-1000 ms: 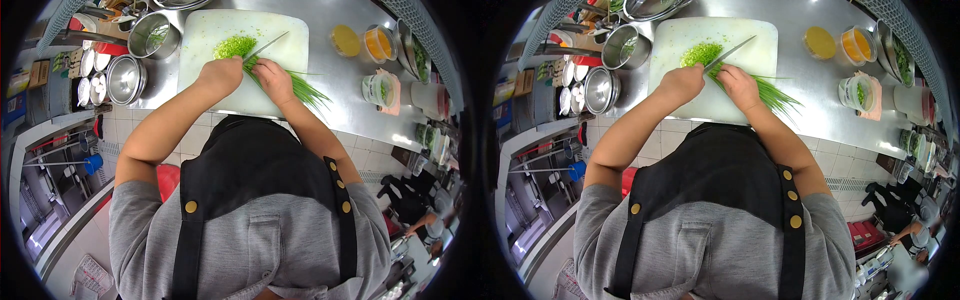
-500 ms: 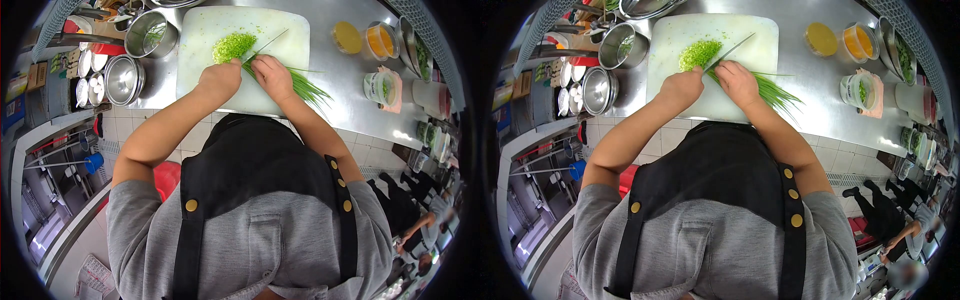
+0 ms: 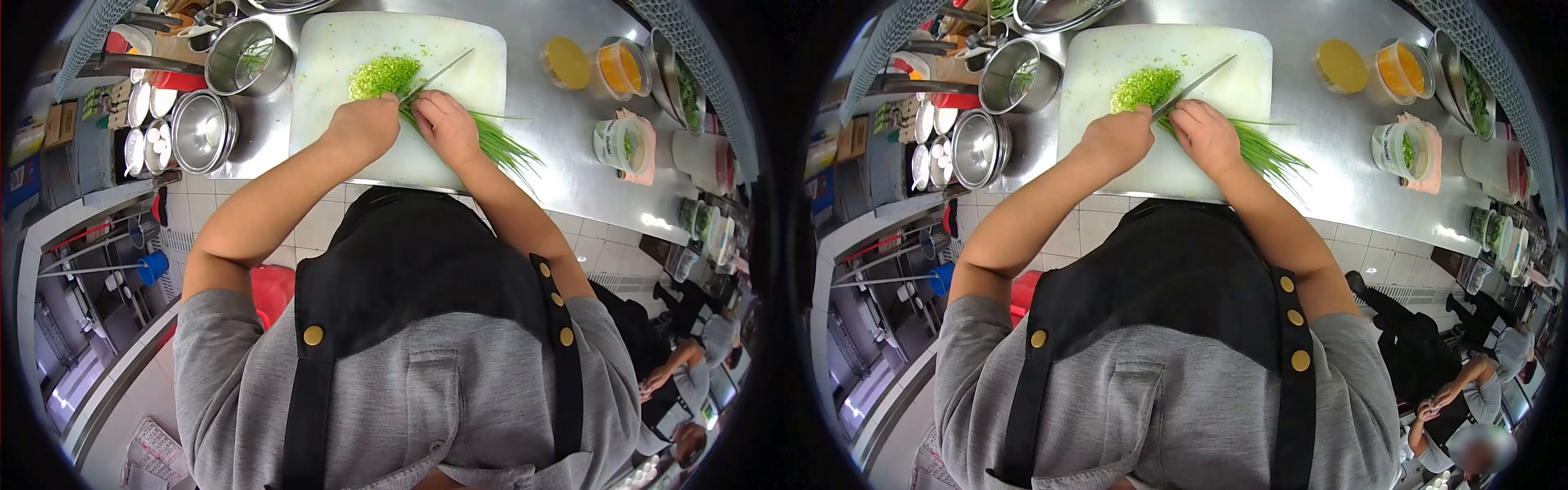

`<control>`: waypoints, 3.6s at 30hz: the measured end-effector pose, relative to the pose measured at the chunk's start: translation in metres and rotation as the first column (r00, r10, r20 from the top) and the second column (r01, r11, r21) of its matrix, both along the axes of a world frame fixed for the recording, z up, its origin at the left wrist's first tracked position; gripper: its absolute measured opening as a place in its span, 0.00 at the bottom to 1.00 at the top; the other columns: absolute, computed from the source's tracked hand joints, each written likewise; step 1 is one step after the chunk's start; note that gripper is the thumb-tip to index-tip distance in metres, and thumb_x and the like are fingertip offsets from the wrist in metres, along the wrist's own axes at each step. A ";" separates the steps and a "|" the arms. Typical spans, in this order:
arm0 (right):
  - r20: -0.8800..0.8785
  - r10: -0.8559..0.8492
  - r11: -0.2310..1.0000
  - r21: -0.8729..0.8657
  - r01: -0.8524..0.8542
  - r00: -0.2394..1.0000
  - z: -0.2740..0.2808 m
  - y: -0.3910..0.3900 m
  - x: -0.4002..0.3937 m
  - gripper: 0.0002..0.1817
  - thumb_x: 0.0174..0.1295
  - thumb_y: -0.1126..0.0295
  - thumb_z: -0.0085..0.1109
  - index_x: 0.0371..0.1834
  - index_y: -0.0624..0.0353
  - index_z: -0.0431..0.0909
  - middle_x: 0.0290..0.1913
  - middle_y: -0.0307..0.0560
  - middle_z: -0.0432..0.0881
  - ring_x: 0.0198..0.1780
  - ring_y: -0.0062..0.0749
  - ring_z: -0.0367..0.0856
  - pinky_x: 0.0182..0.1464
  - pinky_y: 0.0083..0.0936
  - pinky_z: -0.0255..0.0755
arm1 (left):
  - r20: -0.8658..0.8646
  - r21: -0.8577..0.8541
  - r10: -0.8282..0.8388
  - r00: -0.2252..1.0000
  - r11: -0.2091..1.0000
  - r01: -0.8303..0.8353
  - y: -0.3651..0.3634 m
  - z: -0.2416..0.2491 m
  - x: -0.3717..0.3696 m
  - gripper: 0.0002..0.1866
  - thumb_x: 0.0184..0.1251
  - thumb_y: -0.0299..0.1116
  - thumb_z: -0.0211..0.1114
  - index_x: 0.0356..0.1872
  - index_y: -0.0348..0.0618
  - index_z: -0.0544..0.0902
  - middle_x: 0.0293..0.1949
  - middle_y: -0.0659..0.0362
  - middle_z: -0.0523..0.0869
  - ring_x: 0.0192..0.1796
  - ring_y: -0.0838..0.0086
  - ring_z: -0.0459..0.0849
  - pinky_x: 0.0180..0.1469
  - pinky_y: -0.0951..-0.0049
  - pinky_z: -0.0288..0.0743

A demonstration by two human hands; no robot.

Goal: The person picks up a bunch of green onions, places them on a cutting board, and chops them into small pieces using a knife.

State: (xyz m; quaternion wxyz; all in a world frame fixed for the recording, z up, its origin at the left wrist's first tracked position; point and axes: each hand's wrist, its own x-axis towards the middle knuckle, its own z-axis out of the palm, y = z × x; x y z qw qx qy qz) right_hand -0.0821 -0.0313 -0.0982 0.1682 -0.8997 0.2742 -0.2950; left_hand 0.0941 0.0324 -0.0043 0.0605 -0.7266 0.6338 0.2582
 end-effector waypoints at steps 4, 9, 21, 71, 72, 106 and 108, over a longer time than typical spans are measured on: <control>0.027 -0.003 1.000 -0.011 0.003 1.000 0.000 0.001 0.001 0.09 0.60 0.72 0.69 0.43 0.52 0.83 0.51 0.40 0.84 0.54 0.39 0.84 0.55 0.34 0.81 | -0.006 -0.069 0.043 0.999 0.997 -0.044 -0.002 -0.035 -0.007 0.12 0.73 0.34 0.55 0.46 0.36 0.80 0.38 0.41 0.91 0.43 0.46 0.92 0.48 0.47 0.84; 0.040 0.011 1.000 -0.014 -0.011 0.999 0.002 0.000 0.000 0.09 0.59 0.74 0.70 0.42 0.54 0.83 0.49 0.40 0.85 0.53 0.40 0.84 0.52 0.35 0.81 | -0.002 -0.060 0.024 1.000 0.998 -0.024 -0.011 -0.015 -0.001 0.12 0.73 0.35 0.56 0.47 0.37 0.80 0.37 0.42 0.91 0.43 0.46 0.92 0.48 0.47 0.84; 0.062 -0.007 0.999 -0.032 0.009 0.998 0.003 0.002 0.000 0.09 0.59 0.75 0.70 0.41 0.54 0.83 0.49 0.40 0.85 0.52 0.40 0.85 0.51 0.34 0.81 | -0.001 -0.055 0.028 1.000 0.998 -0.028 -0.010 -0.028 -0.005 0.12 0.73 0.34 0.55 0.48 0.36 0.79 0.37 0.40 0.91 0.42 0.45 0.91 0.46 0.47 0.85; -0.101 0.031 0.999 -0.008 -0.031 0.994 0.008 0.005 -0.012 0.21 0.57 0.69 0.72 0.55 0.49 0.81 0.60 0.41 0.80 0.63 0.45 0.77 0.64 0.43 0.76 | -0.054 -0.165 0.129 0.990 0.977 -0.136 0.018 -0.042 -0.003 0.10 0.73 0.35 0.58 0.45 0.38 0.77 0.32 0.41 0.90 0.37 0.45 0.91 0.42 0.46 0.84; -0.070 0.026 0.999 0.038 -0.024 0.997 0.011 0.006 -0.012 0.20 0.58 0.72 0.71 0.54 0.49 0.81 0.59 0.41 0.80 0.62 0.44 0.78 0.62 0.40 0.78 | -0.070 -0.178 0.154 0.986 0.970 -0.164 0.018 -0.043 -0.009 0.11 0.73 0.35 0.58 0.45 0.38 0.77 0.32 0.41 0.90 0.38 0.45 0.91 0.42 0.46 0.84; 0.066 -0.063 0.996 -0.052 0.067 0.996 -0.003 0.004 -0.017 0.10 0.60 0.70 0.71 0.44 0.51 0.84 0.50 0.36 0.85 0.49 0.35 0.86 0.48 0.32 0.83 | 0.011 -0.079 -0.006 1.000 0.997 0.007 -0.012 0.016 -0.010 0.12 0.73 0.34 0.54 0.46 0.37 0.80 0.37 0.41 0.90 0.43 0.45 0.90 0.49 0.45 0.83; 0.068 -0.058 0.996 -0.057 0.062 0.996 -0.002 0.003 -0.015 0.09 0.60 0.70 0.70 0.43 0.52 0.84 0.50 0.36 0.85 0.50 0.36 0.85 0.49 0.32 0.83 | 0.008 -0.029 -0.001 1.000 1.000 0.001 -0.007 0.017 -0.012 0.12 0.72 0.33 0.54 0.46 0.37 0.80 0.38 0.41 0.90 0.43 0.44 0.90 0.49 0.45 0.82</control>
